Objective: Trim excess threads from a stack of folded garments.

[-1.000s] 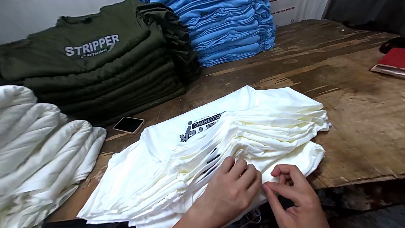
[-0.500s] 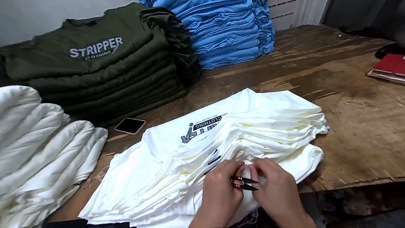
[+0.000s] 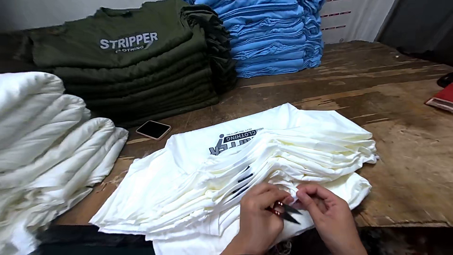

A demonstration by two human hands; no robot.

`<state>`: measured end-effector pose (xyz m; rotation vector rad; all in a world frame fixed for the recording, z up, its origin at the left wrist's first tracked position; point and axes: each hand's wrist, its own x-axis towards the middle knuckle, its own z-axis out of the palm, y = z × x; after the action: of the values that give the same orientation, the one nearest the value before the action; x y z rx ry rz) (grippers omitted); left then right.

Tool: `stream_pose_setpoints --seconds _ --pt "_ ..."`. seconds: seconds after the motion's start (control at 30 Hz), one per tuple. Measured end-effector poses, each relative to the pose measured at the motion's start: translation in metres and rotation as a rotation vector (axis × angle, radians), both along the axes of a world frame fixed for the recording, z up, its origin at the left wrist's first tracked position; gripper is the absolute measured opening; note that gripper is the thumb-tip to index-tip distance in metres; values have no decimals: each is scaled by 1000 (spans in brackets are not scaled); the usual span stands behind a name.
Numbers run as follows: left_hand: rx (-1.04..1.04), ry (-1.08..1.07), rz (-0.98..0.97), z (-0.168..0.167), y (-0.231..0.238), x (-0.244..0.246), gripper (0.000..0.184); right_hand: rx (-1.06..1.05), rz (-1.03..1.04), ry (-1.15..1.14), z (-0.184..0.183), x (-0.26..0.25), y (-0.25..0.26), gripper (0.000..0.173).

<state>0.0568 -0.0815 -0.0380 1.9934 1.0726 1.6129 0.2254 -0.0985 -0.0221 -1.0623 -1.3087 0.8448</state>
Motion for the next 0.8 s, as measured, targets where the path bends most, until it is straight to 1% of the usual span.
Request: stream_pose_setpoints --seconds 0.03,0.1,0.13,0.17,0.23,0.27,0.3,0.33,0.37,0.4,0.47,0.57,0.63,0.67,0.7,0.73,0.8 --pt "59 14 11 -1 -4 -1 8 45 32 -10 -4 2 0 14" --pt "126 50 -5 -4 -11 -4 7 174 87 -118 -15 6 1 30" --pt "147 75 -26 -6 -13 -6 8 244 91 -190 -20 6 3 34" --pt "157 99 -50 -8 -14 -8 9 310 58 -262 -23 4 4 31" --pt "119 118 -100 -6 -14 -11 10 425 -73 -353 -28 -1 2 12" --pt "82 111 -112 -3 -13 -14 10 473 -129 -368 -30 -3 0 7" --pt "52 109 -102 0 -10 -18 11 510 -168 -362 -32 -3 -2 5" --pt "36 126 -73 2 -6 -23 20 532 -193 -342 -33 -1 -4 4" --pt "33 155 -40 4 -2 -28 27 544 -205 -315 -34 1 -6 4" --pt "44 191 -13 4 3 -32 29 545 -205 -293 -35 2 -8 5" --pt "106 264 -17 4 12 -33 23 542 -201 -269 -37 4 -11 5" --pt "165 357 -123 4 20 -26 16 545 -190 -260 -38 0 -12 6" --pt "183 396 -146 6 23 -23 12 541 -206 -285 -37 1 -12 4" --pt "189 404 -132 7 24 -24 12 531 -229 -324 -36 3 -15 3" --pt "186 404 -110 8 26 -25 12 510 -263 -383 -34 6 -17 6" --pt "174 404 -84 8 27 -28 13 474 -306 -470 -32 9 -19 12" --pt "127 432 -51 9 31 -32 19 346 -392 -690 -25 7 -20 31"
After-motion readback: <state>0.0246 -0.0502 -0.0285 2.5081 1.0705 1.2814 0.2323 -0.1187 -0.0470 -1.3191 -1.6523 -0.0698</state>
